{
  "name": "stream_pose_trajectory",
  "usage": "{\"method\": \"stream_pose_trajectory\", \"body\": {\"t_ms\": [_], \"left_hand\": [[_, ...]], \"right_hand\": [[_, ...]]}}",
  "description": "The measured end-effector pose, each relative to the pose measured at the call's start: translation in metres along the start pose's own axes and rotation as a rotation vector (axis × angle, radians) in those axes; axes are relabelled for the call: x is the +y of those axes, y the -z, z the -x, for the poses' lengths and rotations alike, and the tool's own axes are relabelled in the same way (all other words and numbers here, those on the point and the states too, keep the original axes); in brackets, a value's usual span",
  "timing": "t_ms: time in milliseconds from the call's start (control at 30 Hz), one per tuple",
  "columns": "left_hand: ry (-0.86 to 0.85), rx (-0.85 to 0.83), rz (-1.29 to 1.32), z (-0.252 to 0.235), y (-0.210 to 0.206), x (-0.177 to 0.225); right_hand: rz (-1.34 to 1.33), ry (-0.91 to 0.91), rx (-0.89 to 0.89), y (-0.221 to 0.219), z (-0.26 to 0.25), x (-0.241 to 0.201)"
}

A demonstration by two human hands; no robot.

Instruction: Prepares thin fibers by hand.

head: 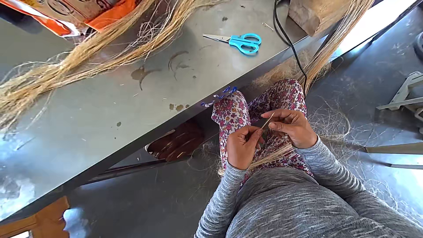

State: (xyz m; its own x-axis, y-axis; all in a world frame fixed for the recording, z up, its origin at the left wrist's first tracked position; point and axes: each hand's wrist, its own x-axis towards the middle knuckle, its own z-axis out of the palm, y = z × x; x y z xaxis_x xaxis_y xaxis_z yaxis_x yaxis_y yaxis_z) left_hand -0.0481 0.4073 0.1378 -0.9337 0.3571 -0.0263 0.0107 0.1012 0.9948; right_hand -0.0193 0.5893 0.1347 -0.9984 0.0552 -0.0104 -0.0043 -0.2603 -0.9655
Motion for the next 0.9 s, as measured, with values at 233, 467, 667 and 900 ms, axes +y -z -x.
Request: {"method": "stream_pose_trajectory", "body": {"t_ms": [233, 467, 667, 900], "left_hand": [[0.027, -0.034, 0.032, 0.001, -0.004, -0.001], [-0.047, -0.086, -0.033, -0.005, -0.010, 0.001], [-0.085, -0.013, 0.034, -0.010, -0.021, 0.002], [0.046, 0.071, 0.407, -0.013, -0.021, -0.007]], "right_hand": [[-0.015, 0.110, 0.080, 0.005, 0.000, 0.003], [0.096, 0.156, 0.093, 0.007, 0.001, 0.002], [0.195, 0.187, 0.090, 0.007, 0.001, 0.000], [0.153, 0.160, 0.131, 0.014, -0.001, 0.007]]}}
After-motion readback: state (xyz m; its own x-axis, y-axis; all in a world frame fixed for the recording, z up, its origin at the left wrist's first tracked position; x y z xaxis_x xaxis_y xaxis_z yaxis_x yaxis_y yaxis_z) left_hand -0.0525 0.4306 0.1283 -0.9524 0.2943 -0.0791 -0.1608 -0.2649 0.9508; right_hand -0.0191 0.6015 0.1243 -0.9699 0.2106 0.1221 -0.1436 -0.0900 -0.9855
